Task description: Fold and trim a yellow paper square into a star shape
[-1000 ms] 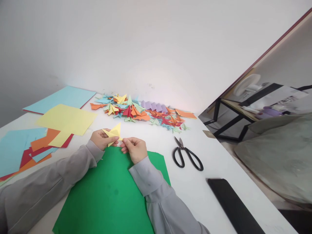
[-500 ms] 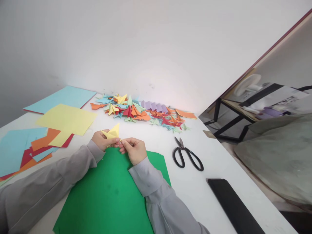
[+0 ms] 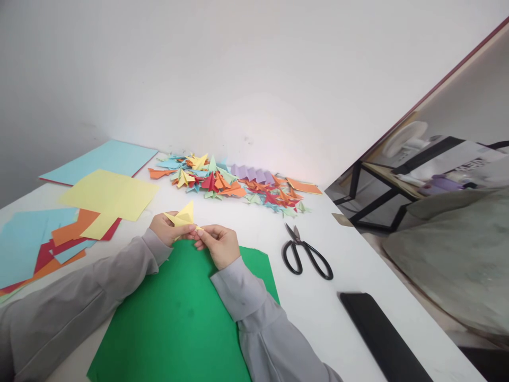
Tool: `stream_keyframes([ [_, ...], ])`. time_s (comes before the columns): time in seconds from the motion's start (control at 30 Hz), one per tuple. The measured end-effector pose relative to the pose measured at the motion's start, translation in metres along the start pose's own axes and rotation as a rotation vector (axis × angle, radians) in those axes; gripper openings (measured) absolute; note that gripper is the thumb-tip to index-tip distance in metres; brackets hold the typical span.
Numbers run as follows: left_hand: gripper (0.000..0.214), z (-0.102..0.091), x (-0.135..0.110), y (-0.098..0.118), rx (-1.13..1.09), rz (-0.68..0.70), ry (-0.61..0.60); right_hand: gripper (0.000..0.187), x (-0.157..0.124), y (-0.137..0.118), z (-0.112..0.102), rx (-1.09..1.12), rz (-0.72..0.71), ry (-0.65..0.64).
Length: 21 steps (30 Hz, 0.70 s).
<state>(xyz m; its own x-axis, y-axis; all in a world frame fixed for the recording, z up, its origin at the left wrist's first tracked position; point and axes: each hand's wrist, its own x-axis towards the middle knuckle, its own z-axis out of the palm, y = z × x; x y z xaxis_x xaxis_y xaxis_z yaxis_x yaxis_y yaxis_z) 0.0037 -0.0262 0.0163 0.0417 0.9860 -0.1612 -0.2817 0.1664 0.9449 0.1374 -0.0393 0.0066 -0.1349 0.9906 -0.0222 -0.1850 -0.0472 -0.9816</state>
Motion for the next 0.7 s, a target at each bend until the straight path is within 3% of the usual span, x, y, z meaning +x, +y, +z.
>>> stream_keyframes([
  [0.7,0.020,-0.0010,-0.0023,-0.0044,0.159,0.132,-0.003,0.022,0.0009,-0.0012,0.0006,-0.006,0.034,-0.012],
])
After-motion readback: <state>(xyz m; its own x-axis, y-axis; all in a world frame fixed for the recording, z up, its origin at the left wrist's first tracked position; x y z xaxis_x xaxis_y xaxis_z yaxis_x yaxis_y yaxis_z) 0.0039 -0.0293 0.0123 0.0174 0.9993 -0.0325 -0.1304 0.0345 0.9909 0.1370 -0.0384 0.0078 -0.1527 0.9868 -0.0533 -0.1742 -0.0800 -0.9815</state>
